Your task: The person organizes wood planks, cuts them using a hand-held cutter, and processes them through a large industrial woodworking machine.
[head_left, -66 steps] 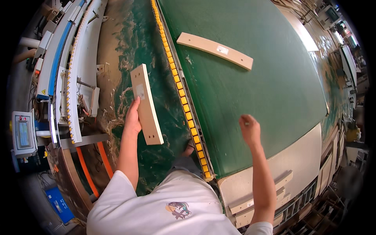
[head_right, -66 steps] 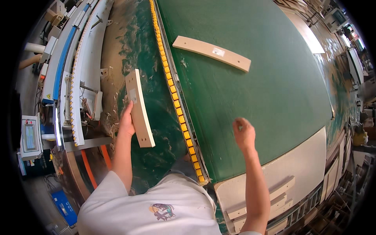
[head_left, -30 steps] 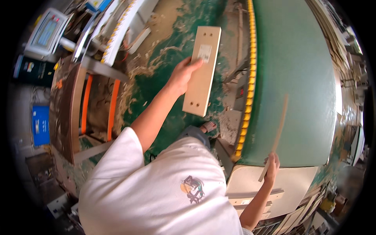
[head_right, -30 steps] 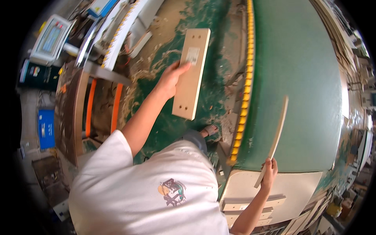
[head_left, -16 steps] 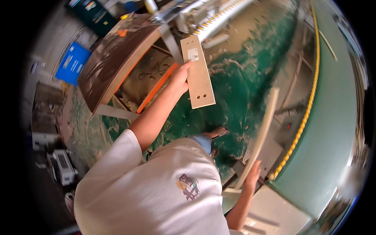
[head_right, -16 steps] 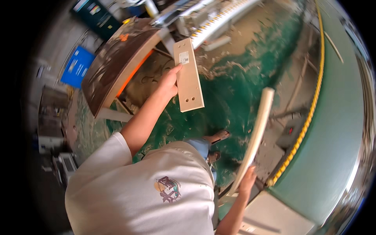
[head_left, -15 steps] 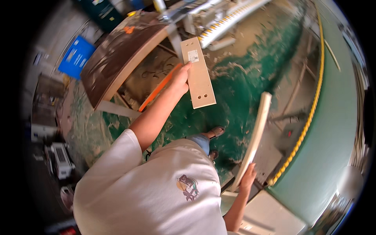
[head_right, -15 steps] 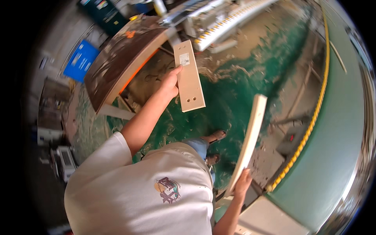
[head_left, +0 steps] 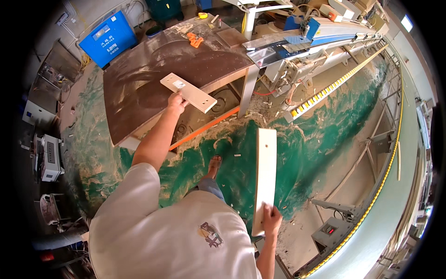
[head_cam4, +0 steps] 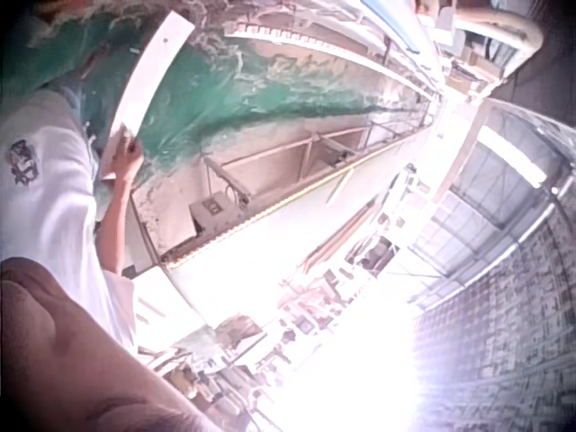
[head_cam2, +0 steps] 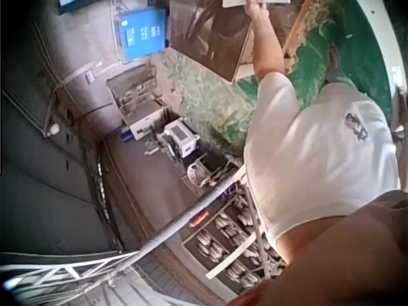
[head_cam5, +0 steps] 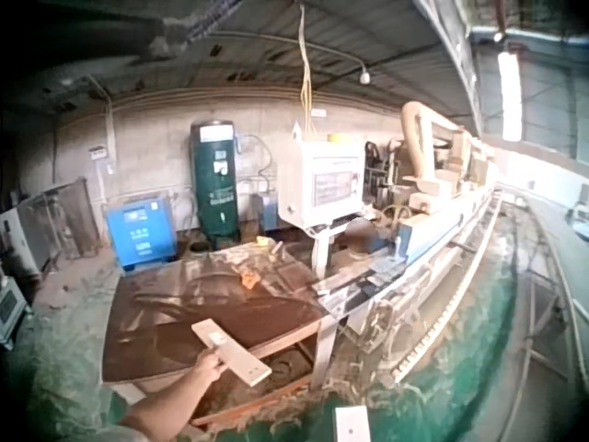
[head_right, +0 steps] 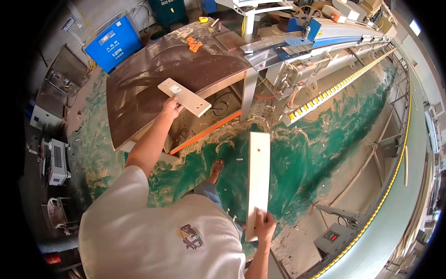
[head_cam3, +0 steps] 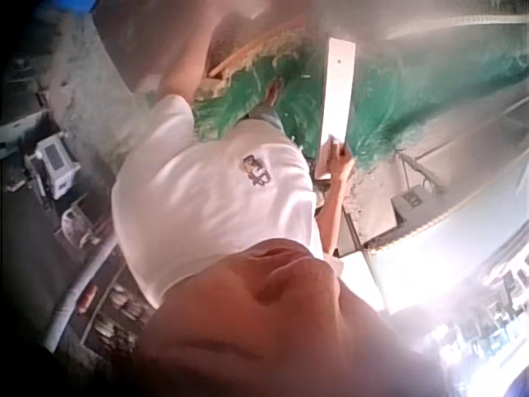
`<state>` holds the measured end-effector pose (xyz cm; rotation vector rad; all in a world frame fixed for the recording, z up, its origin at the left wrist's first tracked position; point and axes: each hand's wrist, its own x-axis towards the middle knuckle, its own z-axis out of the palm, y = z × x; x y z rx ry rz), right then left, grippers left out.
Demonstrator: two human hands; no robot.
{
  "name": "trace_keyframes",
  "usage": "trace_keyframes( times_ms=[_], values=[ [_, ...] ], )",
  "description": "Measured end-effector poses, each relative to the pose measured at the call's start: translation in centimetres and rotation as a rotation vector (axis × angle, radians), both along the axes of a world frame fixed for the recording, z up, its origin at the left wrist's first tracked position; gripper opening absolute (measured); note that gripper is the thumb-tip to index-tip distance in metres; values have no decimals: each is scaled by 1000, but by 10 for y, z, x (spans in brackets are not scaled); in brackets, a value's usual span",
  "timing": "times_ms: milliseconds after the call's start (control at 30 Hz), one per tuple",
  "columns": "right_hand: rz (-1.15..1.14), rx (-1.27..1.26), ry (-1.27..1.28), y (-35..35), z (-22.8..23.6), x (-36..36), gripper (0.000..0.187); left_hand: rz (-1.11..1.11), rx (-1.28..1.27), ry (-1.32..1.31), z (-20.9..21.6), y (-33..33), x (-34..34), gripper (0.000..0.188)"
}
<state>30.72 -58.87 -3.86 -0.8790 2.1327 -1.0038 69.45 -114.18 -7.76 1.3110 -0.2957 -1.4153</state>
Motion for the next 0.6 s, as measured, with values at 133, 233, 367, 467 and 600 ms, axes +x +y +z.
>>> trace_keyframes(
  times_ms=[133,233,367,467,600],
  values=[
    [88,66,-179,-153,59,45,41,-33,7,-184,-8,-42,45,30],
    [183,48,-106,-232,76,66,38,51,-284,-1098,-3,-28,44,30],
    [237,29,-186,-313,98,91,36,-434,-26,63,89,41,-86,43],
    [550,-54,-129,-359,115,91,40,-324,-169,66,60,21,-130,46],
    [374,-92,-847,-361,134,74,60,-164,-172,166,123,-15,-116,37]
  ],
)
